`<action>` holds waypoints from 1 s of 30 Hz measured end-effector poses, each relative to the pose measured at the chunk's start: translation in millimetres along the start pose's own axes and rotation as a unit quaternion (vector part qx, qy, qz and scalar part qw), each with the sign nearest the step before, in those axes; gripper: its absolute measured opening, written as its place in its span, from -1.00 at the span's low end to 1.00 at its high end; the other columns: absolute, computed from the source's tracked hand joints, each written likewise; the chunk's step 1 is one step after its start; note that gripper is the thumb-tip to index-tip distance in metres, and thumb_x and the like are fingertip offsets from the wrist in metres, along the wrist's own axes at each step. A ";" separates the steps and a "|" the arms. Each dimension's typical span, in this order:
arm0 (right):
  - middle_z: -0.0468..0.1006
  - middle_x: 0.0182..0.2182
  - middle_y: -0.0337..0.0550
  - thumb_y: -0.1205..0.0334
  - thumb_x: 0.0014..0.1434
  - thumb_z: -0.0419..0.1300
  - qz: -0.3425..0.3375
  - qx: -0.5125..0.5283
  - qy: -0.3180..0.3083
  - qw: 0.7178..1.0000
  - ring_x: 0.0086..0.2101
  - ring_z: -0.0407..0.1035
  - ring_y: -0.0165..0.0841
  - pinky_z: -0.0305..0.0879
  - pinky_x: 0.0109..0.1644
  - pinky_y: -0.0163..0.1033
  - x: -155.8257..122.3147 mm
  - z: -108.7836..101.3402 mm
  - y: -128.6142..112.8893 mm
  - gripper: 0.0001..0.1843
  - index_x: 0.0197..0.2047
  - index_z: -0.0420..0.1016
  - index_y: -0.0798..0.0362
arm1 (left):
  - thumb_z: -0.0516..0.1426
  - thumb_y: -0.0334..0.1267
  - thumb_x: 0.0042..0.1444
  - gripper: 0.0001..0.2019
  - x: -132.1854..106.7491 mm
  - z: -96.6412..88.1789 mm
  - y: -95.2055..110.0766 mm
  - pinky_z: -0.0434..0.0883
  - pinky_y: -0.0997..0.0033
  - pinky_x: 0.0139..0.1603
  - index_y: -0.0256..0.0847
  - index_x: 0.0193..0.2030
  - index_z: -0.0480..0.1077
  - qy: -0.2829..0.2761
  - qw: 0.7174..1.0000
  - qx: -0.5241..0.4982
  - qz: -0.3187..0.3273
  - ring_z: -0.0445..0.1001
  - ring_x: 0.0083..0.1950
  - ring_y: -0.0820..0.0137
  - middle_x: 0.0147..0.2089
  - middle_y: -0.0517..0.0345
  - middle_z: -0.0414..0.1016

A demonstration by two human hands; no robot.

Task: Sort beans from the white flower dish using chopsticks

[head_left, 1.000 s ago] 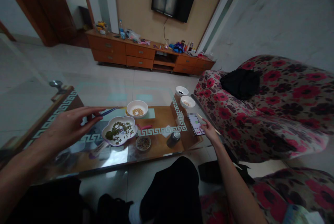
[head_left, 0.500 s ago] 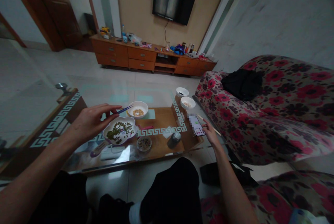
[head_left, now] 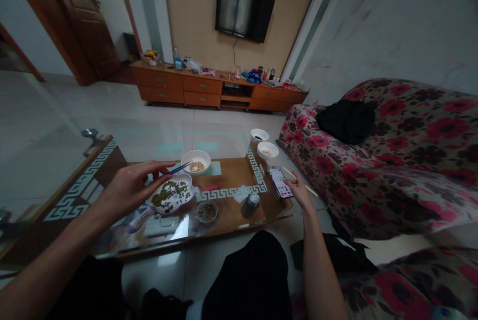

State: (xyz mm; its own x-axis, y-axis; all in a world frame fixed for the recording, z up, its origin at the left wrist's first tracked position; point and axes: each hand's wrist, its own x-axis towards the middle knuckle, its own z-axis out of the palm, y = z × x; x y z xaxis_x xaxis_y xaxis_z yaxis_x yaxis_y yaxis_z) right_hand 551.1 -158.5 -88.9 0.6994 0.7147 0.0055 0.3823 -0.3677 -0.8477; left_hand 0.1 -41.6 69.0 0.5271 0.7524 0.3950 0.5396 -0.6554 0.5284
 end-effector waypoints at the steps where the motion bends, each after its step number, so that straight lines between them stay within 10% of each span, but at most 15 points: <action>1: 0.62 -0.28 -0.17 -0.13 0.08 0.36 0.002 -0.020 0.005 1.000 -0.34 0.53 -0.19 0.42 -0.22 -0.16 -0.5 1.5 -2.7 -0.04 0.46 0.32 0.10 | 0.10 0.21 0.35 -0.53 0.4 0.4 -1.1 0.40 0.33 -0.28 -0.11 0.02 0.60 0.000 1.000 -0.002 -0.001 0.43 -0.36 0.37 -0.13 0.11 0.63; 18: 0.64 -0.25 -0.08 -0.47 0.03 0.27 0.028 -0.161 0.070 0.984 -0.18 0.54 -0.02 0.34 0.08 0.05 -0.1 13.5 -12.5 0.02 0.35 0.48 0.07 | 0.08 0.16 0.39 -0.54 -5.2 -8.5 -6.0 0.38 0.37 -0.32 -0.09 0.17 0.56 0.014 1.000 0.002 0.005 0.38 -0.39 0.40 -0.12 0.05 0.62; 30: 0.66 -0.34 -0.03 -0.26 0.16 0.28 0.023 -0.064 0.030 0.997 -0.32 0.55 -0.11 0.43 -0.19 -0.09 3.3 6.0 -6.5 -0.23 0.22 0.59 0.16 | 0.16 0.10 0.38 -0.58 -13.3 -19.5 -14.8 0.38 0.41 -0.31 0.01 0.25 0.52 0.026 1.000 0.004 -0.002 0.37 -0.39 0.43 -0.12 0.16 0.61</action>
State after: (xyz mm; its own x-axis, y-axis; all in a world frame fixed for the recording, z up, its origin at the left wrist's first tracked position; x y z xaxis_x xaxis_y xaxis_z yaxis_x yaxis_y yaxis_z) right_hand 547.3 -150.2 -86.6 0.7517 0.6595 0.0028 0.4194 -0.4748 -0.7737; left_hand -27.7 -40.7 70.6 0.4907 0.7568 0.4319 0.5462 -0.6533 0.5243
